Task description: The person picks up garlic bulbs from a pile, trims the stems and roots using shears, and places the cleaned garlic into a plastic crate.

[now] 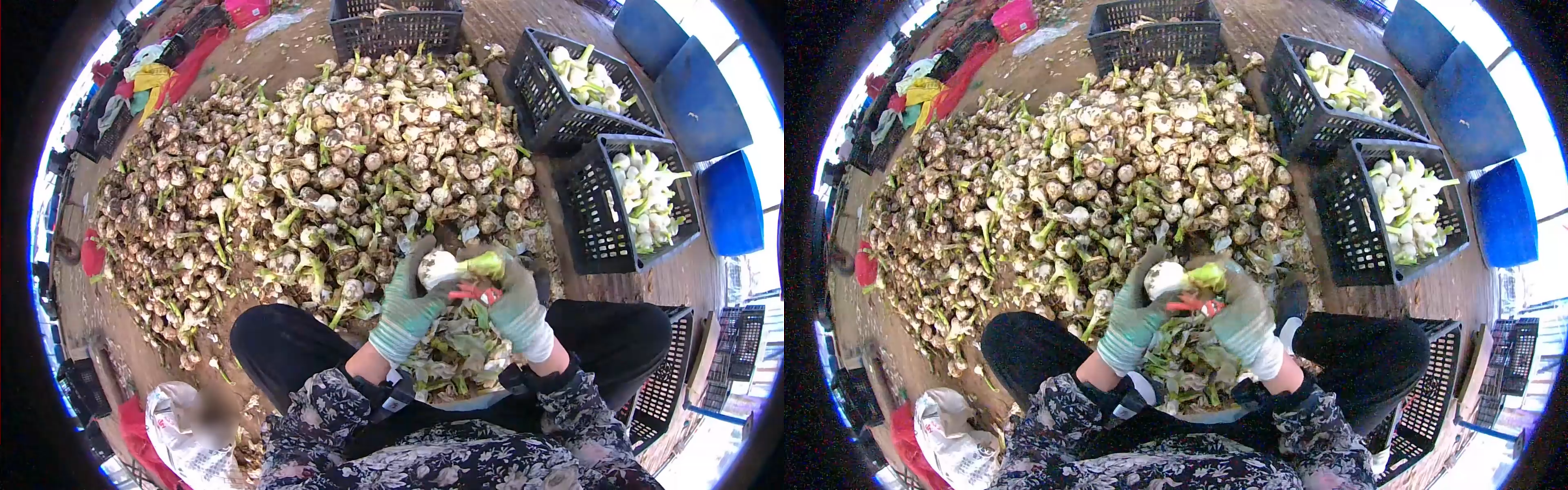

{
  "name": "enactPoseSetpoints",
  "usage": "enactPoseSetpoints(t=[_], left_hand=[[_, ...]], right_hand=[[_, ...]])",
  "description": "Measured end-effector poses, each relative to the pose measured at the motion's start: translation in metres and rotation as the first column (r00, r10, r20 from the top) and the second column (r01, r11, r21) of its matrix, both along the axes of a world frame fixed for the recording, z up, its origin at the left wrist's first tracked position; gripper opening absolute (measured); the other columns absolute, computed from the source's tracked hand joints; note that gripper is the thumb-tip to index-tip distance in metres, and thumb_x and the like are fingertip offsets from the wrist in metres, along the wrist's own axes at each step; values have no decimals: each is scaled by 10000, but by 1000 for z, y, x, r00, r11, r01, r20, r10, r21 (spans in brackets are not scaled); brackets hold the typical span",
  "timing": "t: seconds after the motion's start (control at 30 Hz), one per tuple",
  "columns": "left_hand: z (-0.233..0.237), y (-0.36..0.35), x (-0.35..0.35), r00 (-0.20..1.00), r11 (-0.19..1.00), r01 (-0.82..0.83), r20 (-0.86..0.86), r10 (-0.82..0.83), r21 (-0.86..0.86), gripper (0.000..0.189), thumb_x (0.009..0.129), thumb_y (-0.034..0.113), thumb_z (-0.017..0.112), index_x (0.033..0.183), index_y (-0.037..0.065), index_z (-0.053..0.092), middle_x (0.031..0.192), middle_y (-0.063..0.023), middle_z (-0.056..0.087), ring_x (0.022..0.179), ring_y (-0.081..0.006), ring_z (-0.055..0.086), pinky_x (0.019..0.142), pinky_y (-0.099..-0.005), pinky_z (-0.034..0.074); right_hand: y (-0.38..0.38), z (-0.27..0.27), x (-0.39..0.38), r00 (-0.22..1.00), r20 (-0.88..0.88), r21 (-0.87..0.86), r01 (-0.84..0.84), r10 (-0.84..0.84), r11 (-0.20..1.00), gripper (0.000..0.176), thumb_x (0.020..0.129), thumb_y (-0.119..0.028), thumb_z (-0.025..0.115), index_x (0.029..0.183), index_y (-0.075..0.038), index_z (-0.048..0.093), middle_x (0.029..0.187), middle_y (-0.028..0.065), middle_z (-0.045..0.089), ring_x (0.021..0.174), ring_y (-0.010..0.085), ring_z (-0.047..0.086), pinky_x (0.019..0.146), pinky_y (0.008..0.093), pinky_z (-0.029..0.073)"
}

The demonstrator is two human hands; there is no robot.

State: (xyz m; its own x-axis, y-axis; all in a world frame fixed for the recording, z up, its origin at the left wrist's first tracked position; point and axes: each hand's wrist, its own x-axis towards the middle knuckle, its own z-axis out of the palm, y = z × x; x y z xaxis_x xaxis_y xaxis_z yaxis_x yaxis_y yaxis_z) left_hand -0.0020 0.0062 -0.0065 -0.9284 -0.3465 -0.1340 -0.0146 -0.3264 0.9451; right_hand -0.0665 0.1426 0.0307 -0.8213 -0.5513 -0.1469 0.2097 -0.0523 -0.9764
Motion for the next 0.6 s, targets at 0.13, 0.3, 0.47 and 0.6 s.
enactPoseSetpoints(t=[0.13,0.3,0.47,0.6], left_hand=[[28,-23,7,949,865,285,4,-315,412,596,772,111,628,1285,12,342,1196,-92,463,1067,-156,454,899,-263,386],[21,-9,2,986,968,166,-26,-164,188,636,694,141,714,1232,23,395,1116,-76,503,998,-170,509,825,-291,461],[41,-17,7,936,904,292,99,-337,311,739,597,291,791,1188,30,432,1052,-58,537,987,-165,525,840,-287,438],[25,-23,4,944,929,331,-56,-326,168,820,576,358,793,1222,32,407,1068,-57,529,975,-152,526,807,-273,450]], right_hand=[[13,18,-17,979,206,-141,18,11,990,214,782,-106,609,972,-12,578,995,119,607,865,224,605,792,327,477],[12,6,-6,998,-36,92,54,-51,994,296,754,58,482,1043,11,524,946,82,604,915,198,594,785,265,455],[22,-3,-31,986,-149,310,121,-78,943,355,755,136,353,1044,3,510,996,131,591,911,209,596,743,280,473],[52,-51,-39,605,-65,933,-245,794,264,543,816,-291,553,1238,-2,368,1172,200,491,1015,261,547,838,342,464]])
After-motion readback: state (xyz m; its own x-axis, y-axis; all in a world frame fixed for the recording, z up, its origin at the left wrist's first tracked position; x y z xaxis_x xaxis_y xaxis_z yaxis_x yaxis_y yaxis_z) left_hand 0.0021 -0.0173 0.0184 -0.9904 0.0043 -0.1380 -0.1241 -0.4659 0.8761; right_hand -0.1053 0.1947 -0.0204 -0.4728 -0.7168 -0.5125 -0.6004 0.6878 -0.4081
